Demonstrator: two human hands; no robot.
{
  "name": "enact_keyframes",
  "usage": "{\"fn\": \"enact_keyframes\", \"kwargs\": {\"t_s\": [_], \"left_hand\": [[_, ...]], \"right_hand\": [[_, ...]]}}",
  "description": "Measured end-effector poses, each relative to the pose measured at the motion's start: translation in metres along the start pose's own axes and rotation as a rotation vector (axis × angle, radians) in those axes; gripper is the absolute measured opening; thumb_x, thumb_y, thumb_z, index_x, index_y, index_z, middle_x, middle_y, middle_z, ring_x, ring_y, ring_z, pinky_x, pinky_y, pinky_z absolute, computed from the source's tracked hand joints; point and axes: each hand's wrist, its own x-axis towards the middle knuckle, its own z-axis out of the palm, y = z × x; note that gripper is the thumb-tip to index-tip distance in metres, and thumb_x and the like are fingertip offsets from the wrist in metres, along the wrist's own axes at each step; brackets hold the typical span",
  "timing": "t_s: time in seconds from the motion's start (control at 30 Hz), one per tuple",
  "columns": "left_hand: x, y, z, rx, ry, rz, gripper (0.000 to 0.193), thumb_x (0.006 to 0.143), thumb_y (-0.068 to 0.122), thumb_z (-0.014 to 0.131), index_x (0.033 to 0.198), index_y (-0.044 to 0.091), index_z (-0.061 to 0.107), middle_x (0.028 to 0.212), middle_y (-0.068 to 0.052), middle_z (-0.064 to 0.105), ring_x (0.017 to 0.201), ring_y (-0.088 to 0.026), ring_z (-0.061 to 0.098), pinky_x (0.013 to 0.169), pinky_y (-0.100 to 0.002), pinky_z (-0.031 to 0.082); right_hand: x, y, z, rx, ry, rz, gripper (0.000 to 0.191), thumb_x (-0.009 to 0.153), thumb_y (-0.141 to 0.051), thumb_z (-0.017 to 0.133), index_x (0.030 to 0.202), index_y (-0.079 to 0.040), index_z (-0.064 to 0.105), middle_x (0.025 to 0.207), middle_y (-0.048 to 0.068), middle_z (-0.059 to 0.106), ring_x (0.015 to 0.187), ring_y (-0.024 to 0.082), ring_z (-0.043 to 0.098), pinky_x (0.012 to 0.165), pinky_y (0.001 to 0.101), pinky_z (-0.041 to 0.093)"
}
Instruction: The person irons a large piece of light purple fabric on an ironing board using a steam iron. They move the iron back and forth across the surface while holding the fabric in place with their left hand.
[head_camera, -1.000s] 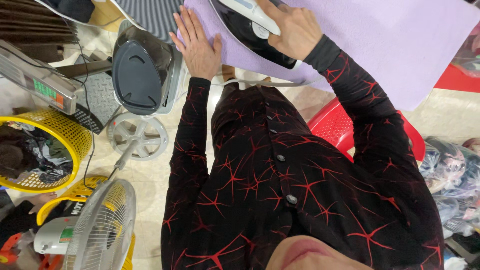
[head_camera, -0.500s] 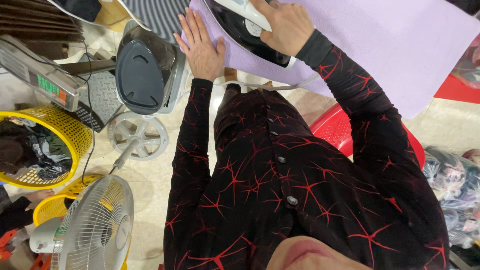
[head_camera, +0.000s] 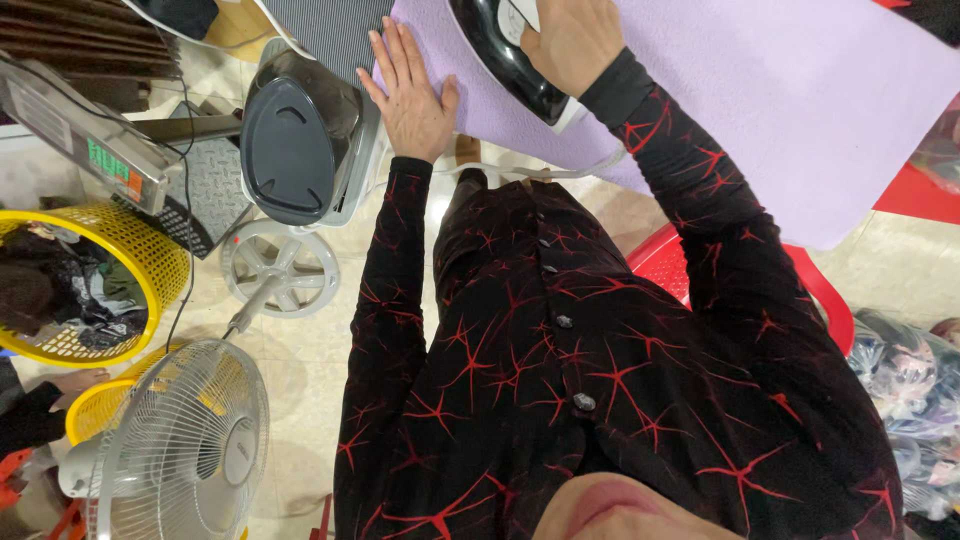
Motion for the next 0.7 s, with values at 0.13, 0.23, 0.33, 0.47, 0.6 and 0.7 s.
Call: {"fn": "enact_keyframes", "kwargs": {"t_s": [0.13,0.23,0.33,0.47,0.6,0.7], "left_hand": [[-0.003,0.001,-0.004,0.020,0.008,0.016,0.094,0.102,0.045,0.061,0.166,-0.001,0.011,0.174,-0.017,0.005,0.161,-0.038,-0.001,0.124,-0.071,-0.004],[0.000,0.004,-0.013,0.015,-0.072,-0.014,0.094,0.101,0.046,0.062,0.165,-0.001,0.012,0.173,-0.018,0.006,0.161,-0.038,0.000,0.122,-0.072,-0.005],[0.006,0.008,-0.019,0.006,-0.195,-0.095,0.092,0.099,0.042,0.062,0.163,-0.003,0.014,0.172,-0.018,0.008,0.159,-0.038,0.001,0.119,-0.074,-0.006],[0.023,0.021,-0.008,0.062,-0.116,-0.102,0.082,0.097,0.025,0.060,0.164,0.000,0.019,0.174,-0.017,0.011,0.163,-0.033,0.005,0.127,-0.069,-0.003],[0.042,0.033,0.011,0.028,-0.022,0.003,0.080,0.097,0.013,0.056,0.167,0.002,0.020,0.175,-0.015,0.014,0.164,-0.030,0.008,0.132,-0.062,0.001],[0.048,0.038,0.013,0.047,-0.056,0.007,0.075,0.100,0.017,0.053,0.166,0.002,0.021,0.174,-0.015,0.017,0.162,-0.031,0.010,0.131,-0.061,0.004]], "right_hand": [[-0.003,-0.005,0.001,0.008,0.049,-0.033,0.030,0.091,-0.018,0.072,0.114,-0.002,0.062,0.092,0.023,0.067,0.080,0.046,0.066,0.066,0.0544,0.051],[-0.012,-0.008,-0.011,-0.032,0.046,-0.021,0.041,0.088,-0.016,0.072,0.126,-0.003,0.061,0.091,0.024,0.067,0.075,0.047,0.064,0.064,0.0554,0.051],[-0.022,-0.010,-0.027,0.029,-0.010,0.002,0.054,0.087,-0.014,0.071,0.137,0.000,0.056,0.097,0.025,0.068,0.075,0.049,0.063,0.065,0.0572,0.050],[-0.022,-0.012,-0.032,0.000,0.008,0.014,0.051,0.089,-0.015,0.072,0.136,0.000,0.057,0.096,0.024,0.068,0.075,0.048,0.064,0.064,0.0573,0.051],[-0.016,-0.004,-0.018,-0.027,0.037,0.016,0.043,0.088,-0.015,0.071,0.127,-0.003,0.060,0.100,0.023,0.069,0.074,0.047,0.064,0.066,0.0553,0.052],[-0.009,0.013,-0.001,-0.048,0.103,-0.009,0.034,0.086,-0.016,0.071,0.117,-0.002,0.065,0.092,0.021,0.068,0.073,0.044,0.065,0.064,0.0531,0.052]]}}
